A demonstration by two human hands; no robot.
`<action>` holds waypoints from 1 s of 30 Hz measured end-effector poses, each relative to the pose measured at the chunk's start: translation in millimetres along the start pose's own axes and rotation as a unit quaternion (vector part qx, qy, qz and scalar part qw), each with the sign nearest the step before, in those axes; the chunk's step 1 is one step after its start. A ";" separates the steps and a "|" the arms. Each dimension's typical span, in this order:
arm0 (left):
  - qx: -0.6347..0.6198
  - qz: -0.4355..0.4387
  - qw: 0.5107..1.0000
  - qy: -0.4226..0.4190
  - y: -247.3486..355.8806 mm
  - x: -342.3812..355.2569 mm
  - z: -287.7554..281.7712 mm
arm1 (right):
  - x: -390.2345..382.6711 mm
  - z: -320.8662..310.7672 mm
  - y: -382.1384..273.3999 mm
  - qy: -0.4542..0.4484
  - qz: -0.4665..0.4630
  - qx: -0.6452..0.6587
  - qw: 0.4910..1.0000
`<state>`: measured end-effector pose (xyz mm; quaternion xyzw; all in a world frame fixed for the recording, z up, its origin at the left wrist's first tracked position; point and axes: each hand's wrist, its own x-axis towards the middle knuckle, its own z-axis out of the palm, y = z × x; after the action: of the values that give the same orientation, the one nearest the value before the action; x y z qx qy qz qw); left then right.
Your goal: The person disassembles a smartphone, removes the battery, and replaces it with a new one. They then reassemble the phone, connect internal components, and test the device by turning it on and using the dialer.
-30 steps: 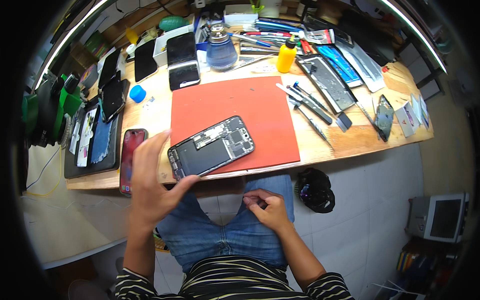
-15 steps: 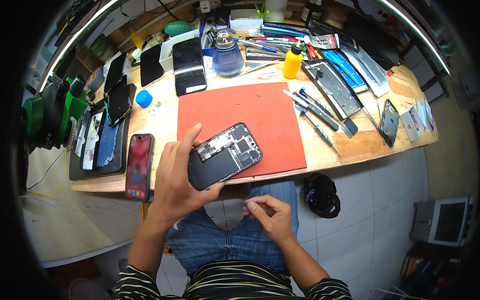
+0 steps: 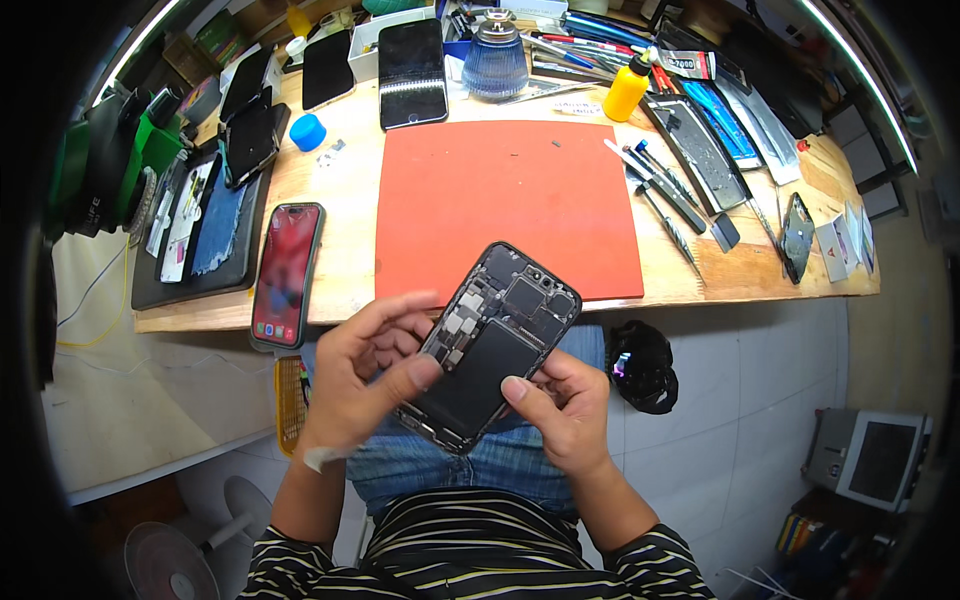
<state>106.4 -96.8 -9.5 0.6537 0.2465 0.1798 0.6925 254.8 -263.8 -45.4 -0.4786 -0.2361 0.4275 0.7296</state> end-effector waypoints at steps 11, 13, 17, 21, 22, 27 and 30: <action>-0.180 -0.071 0.980 -0.056 -16.1 -4.7 -3.2 | -5.5 -0.3 -0.4 -0.037 0.024 -0.015 0.999; -0.180 -0.062 0.980 -0.051 -18.1 -7.8 -1.0 | -4.4 2.2 -1.1 -0.032 0.017 -0.016 0.999; -0.182 -0.037 0.982 -0.039 -21.9 -14.9 9.2 | -1.6 4.6 -3.2 -0.024 0.010 -0.041 0.999; -0.180 -0.058 0.981 -0.046 -21.5 -15.0 11.1 | -1.3 4.0 -4.7 -0.011 0.005 -0.049 0.999; -0.180 -0.076 0.979 -0.051 -20.6 -14.1 10.4 | -1.5 3.2 -5.1 -0.009 -0.001 -0.054 0.999; -0.208 -0.073 0.974 -0.053 -15.2 -6.2 12.1 | -3.2 0.5 -8.3 -0.015 0.019 -0.060 0.998; -0.209 -0.057 0.976 -0.033 -13.7 -2.1 19.4 | -5.7 2.5 -8.6 -0.029 0.030 -0.054 0.998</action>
<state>114.9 -115.0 -22.4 0.4850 0.2176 0.1655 0.8307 253.4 -268.9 -36.2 -0.5114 -0.2650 0.4493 0.6829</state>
